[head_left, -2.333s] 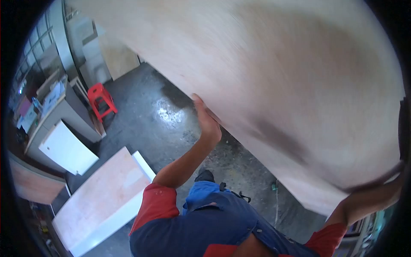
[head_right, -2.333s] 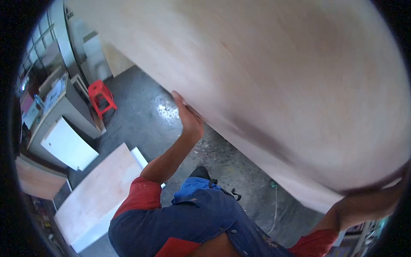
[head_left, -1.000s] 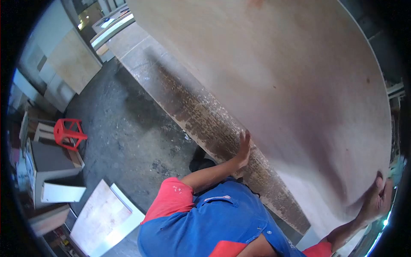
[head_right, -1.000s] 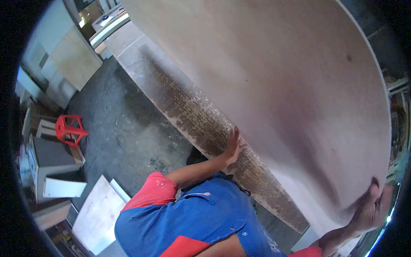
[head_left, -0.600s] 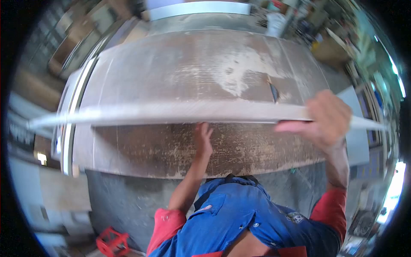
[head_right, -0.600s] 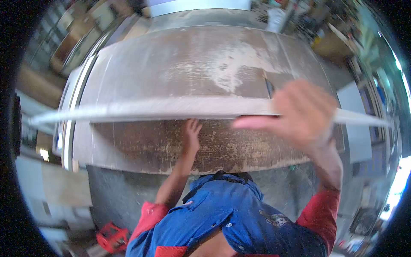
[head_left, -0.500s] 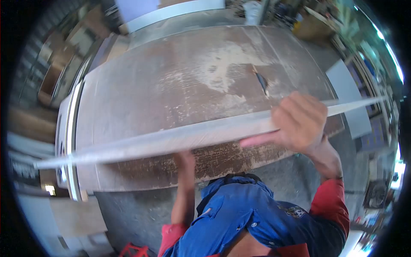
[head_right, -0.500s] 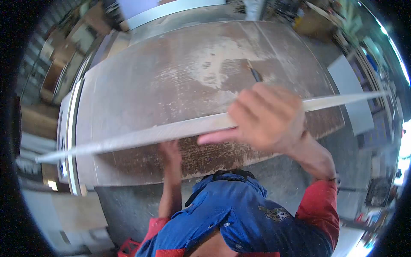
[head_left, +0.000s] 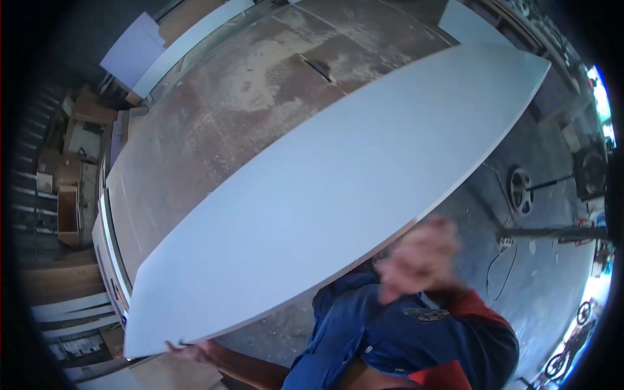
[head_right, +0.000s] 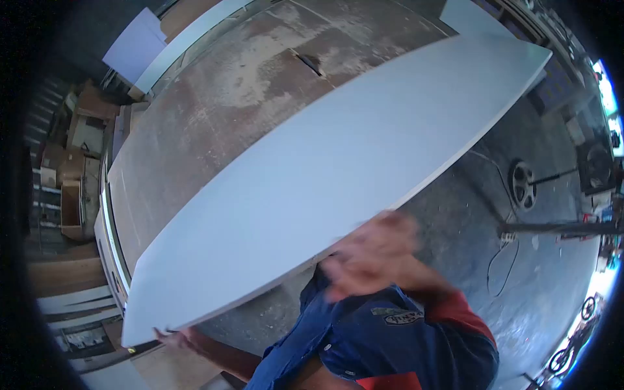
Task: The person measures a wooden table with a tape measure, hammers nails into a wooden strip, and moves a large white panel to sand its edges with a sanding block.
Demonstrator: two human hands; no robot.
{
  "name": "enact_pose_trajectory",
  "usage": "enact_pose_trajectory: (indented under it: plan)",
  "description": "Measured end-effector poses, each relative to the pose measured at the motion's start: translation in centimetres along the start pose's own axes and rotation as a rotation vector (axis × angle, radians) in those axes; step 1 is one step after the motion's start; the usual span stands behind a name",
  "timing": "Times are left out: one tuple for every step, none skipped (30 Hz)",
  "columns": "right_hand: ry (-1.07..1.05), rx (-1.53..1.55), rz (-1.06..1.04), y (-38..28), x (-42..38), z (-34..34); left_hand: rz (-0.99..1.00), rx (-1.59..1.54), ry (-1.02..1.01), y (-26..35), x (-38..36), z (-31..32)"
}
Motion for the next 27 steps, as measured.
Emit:
enact_pose_trajectory:
  plan:
    - [0.185,-0.173,0.323,1.0,-3.1,-3.3,-0.371,-0.203,0.202,-2.7,-1.8,-2.3]
    - [0.375,-0.351,0.646,1.5,-7.3,-6.8,-0.644,-0.410,0.452,-4.8,-4.4,-4.3]
    - [0.565,-0.528,0.960,1.2,-12.3,-10.1,-0.675,-0.334,0.603,-5.7,-7.4,-3.8]
    - [0.861,-0.278,1.356,1.2,-19.4,-12.3,-0.700,-0.235,0.762,-6.6,-10.2,-5.1]
    - [1.160,0.020,1.719,0.6,-26.0,-12.7,-0.759,-0.238,0.754,-9.3,-12.2,-7.6]
    - [1.173,0.317,1.844,0.9,-28.6,-12.4,-0.804,-0.295,0.771,-11.1,-14.4,-7.6]
    - [1.169,0.636,1.946,0.9,-30.3,-11.3,-0.848,-0.352,0.789,-12.9,-16.6,-7.5]
    - [1.175,0.641,1.932,1.0,-32.0,-11.0,-0.938,-0.495,0.633,-14.7,-18.0,-7.0]
    - [1.228,0.582,2.014,1.1,-34.3,-10.2,-0.955,-0.636,0.395,-18.7,-18.5,-9.0]
    - [1.284,0.519,2.095,0.7,-36.7,-9.2,-0.962,-0.751,0.118,-22.2,-19.2,-10.9]
    - [1.298,0.526,2.081,0.8,-39.8,-8.1,-0.945,-0.825,-0.154,-25.2,-20.2,-12.7]
    - [1.274,0.521,2.067,1.6,-42.4,-7.3,-0.954,-0.746,-0.014,-24.1,-20.7,-10.6]
    - [1.256,0.507,2.053,2.3,-44.8,-7.2,-0.960,-0.657,0.122,-22.7,-21.2,-8.4]
    - [1.276,0.502,2.029,2.8,-43.9,-7.2,-0.970,-0.462,0.403,-21.0,-22.1,-7.1]
    - [1.257,0.457,2.087,3.1,-42.3,-7.1,-0.981,-0.475,0.380,-20.9,-22.1,-5.8]
    - [1.238,0.410,2.151,3.1,-41.3,-7.2,-1.008,-0.420,0.414,-20.9,-22.3,-5.7]
    - [1.260,0.400,2.132,3.8,-42.2,-7.1,-1.032,-0.361,0.447,-21.2,-22.3,-5.9]
    - [1.214,0.339,2.128,4.9,-43.1,-6.6,-1.025,-0.377,0.374,-22.3,-22.1,-5.6]
    - [1.173,0.279,2.125,6.0,-44.5,-6.1,-1.031,-0.380,0.350,-22.8,-21.9,-5.1]
    - [1.064,0.284,2.108,7.4,-44.8,-5.8,-1.050,-0.358,0.339,-23.3,-21.9,-4.7]
    - [1.088,0.279,2.091,8.1,-45.2,-5.5,-1.069,-0.341,0.330,-23.8,-21.9,-4.0]
    - [1.017,0.199,2.104,9.2,-44.4,-5.2,-1.061,-0.265,0.282,-25.3,-21.9,-4.6]
    - [0.947,0.118,2.118,10.2,-44.2,-5.2,-1.063,-0.278,0.261,-26.6,-21.7,-4.5]
    - [0.810,0.034,2.087,11.5,-47.2,-4.8,-1.099,-0.251,0.253,-27.5,-21.7,-4.6]
    - [0.829,0.027,2.083,11.8,-46.9,-5.1,-1.135,-0.215,0.247,-27.9,-21.7,-4.6]
    - [0.682,-0.045,2.147,12.0,-45.7,-5.1,-1.115,-0.239,0.228,-27.7,-21.6,-3.9]
    - [0.528,-0.116,2.204,12.0,-44.6,-5.3,-1.118,-0.235,0.215,-27.8,-21.4,-3.1]
Point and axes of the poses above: each hand's wrist, its own x-axis towards the middle knuckle, its own z-axis out of the palm, y = z × x, the point moved 6 cm from there along x, towards the middle knuckle, and after that the axes turned 3 degrees about x, right-handed, at the moved point
